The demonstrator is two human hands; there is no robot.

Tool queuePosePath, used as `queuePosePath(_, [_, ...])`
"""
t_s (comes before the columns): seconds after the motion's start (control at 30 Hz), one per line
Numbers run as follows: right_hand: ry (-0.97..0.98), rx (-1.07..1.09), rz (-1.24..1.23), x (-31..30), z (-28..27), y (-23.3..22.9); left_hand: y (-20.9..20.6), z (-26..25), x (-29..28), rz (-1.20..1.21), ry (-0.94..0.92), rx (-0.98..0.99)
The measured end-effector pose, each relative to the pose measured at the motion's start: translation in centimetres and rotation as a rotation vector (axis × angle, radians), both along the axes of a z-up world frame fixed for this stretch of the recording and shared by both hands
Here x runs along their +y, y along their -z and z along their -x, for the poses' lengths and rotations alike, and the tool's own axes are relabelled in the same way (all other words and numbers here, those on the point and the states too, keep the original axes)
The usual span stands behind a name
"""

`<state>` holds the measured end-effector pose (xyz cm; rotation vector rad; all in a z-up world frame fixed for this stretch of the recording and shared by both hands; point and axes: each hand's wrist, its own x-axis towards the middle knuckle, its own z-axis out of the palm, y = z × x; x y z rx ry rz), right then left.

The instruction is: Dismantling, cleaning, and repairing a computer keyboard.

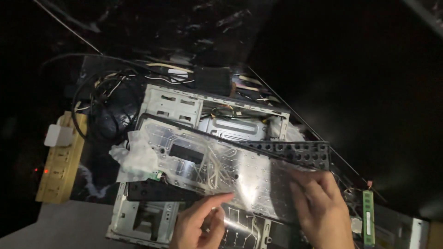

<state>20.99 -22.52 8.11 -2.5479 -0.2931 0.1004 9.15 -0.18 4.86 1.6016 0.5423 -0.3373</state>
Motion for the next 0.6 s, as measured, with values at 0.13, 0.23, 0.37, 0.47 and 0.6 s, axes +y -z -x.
queuePosePath(0.13, [-0.022, -0.046, -0.077, 0.7, 0.4, 0.9, 0.5, -0.6, -0.9, -0.159, 0.040, -0.188])
queuePosePath(0.23, [0.482, 0.870, -0.621, 1.3, 0.2, 1.5, -1.0, -1.9, -1.1, -0.179, 0.083, -0.103])
queuePosePath(0.37, [-0.429, -0.289, 0.055, 1.9, -0.3, 0.3, -0.8, -1.8, -1.4, -0.274, 0.087, -0.043])
queuePosePath(0.47, [-0.408, -0.294, 0.002, 0.9, -0.3, 0.9, -0.7, -1.8, -1.6, -0.320, 0.098, -0.027])
queuePosePath(0.6, [-0.285, -0.321, 0.228, -6.1, 0.0, 3.7, -1.6, -2.2, -1.9, -0.360, 0.093, 0.020])
